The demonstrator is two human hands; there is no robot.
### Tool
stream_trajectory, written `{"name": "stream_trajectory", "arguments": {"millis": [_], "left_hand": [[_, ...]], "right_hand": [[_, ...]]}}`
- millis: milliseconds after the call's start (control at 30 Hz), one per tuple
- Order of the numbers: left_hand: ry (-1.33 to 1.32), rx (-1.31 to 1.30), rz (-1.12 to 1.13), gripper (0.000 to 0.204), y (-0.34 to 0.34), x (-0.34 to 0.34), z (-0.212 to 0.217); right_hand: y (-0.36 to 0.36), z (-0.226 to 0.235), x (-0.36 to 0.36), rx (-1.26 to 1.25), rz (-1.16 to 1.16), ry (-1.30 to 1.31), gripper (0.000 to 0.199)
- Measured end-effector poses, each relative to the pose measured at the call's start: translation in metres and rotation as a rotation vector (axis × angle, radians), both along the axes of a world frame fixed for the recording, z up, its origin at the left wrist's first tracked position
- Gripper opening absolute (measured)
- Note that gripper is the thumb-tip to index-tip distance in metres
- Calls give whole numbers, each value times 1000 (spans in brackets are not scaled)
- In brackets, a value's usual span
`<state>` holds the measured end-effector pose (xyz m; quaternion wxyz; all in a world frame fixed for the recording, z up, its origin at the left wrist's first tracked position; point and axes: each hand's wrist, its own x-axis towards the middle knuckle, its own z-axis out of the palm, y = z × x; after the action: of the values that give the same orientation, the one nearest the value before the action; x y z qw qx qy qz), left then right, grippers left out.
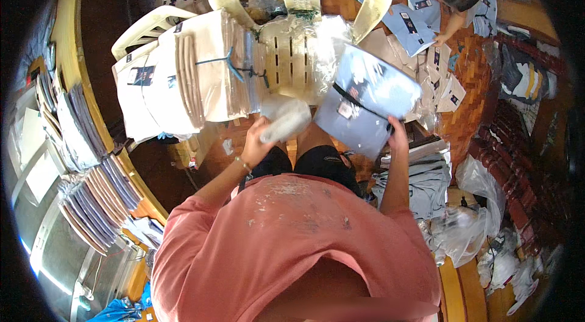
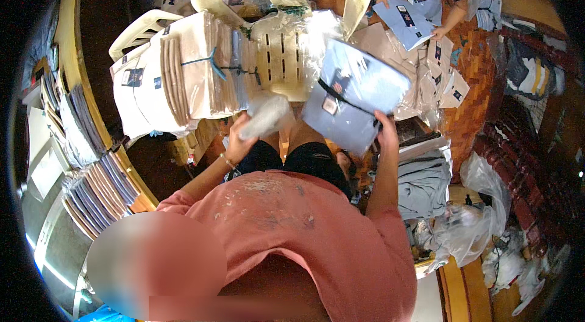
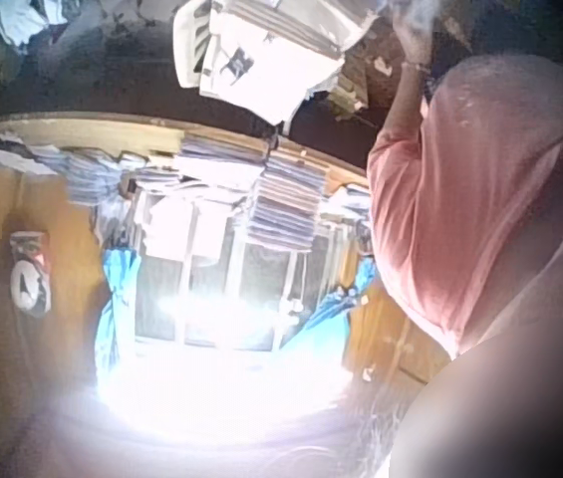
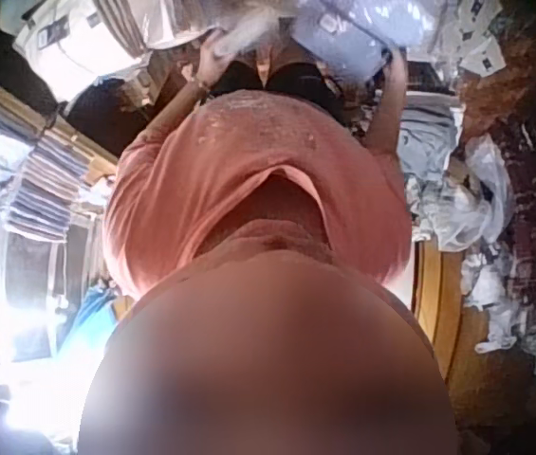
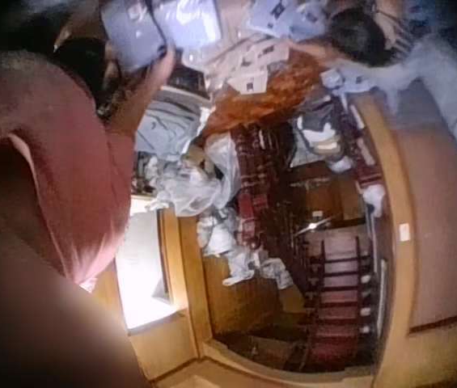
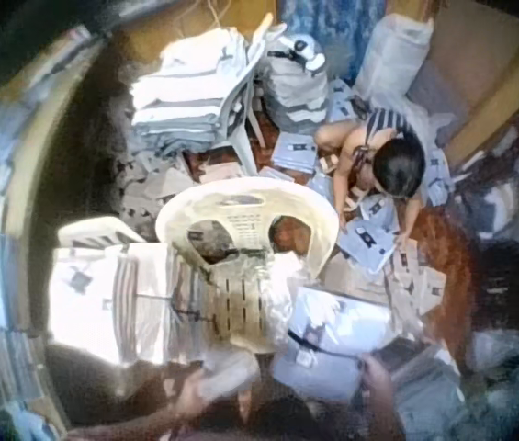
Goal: The person folds light blue shirts, places them into clear plastic bags, and secures them with black elastic bands. They then stack the packaged shirts on a table and in a nearby basket. Another person is visible working at a separate table in the background.
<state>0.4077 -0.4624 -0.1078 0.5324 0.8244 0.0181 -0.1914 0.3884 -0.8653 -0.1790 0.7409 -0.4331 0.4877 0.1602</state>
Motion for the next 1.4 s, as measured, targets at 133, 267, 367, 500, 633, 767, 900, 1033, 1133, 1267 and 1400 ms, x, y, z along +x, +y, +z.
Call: {"name": "stream_trajectory", "arguments": {"millis": [133, 267, 367, 500, 633, 767, 900, 1033, 1133, 1267, 1400], "left_hand": [[-159, -36, -147, 22, 27, -11, 53], [-53, -76, -73, 15, 38, -31, 76], [4, -82, 16, 17, 41, -44, 63], [25, 32, 87, 17, 34, -46, 66], [26, 68, 76, 17, 40, -41, 63], [35, 27, 85, 18, 45, -38, 55], [23, 72, 52, 20, 44, -40, 58], [-20, 77, -34, 22, 48, -32, 62], [-43, 55, -54, 23, 48, -31, 70], [-129, 13, -81, 27, 40, -24, 93], [-181, -73, -283, 30, 61, -15, 110]], "right_hand": [[34, -77, 72, 117, 318, -112, 50], [132, -119, 152, 182, 622, -171, 68], [204, -215, 161, -616, 833, -136, 85], [213, -227, 156, -785, 980, -42, 82], [137, -223, 155, -1072, 714, -365, 38], [92, -204, 158, -1225, 765, 93, 72], [86, -188, 186, -729, 1087, 100, 77], [91, -218, 170, -739, 950, -102, 62], [94, -206, 156, -757, 874, -227, 52], [83, -133, 103, -388, 419, -392, 31], [70, -7, 52, -342, 218, -519, 29]]}}
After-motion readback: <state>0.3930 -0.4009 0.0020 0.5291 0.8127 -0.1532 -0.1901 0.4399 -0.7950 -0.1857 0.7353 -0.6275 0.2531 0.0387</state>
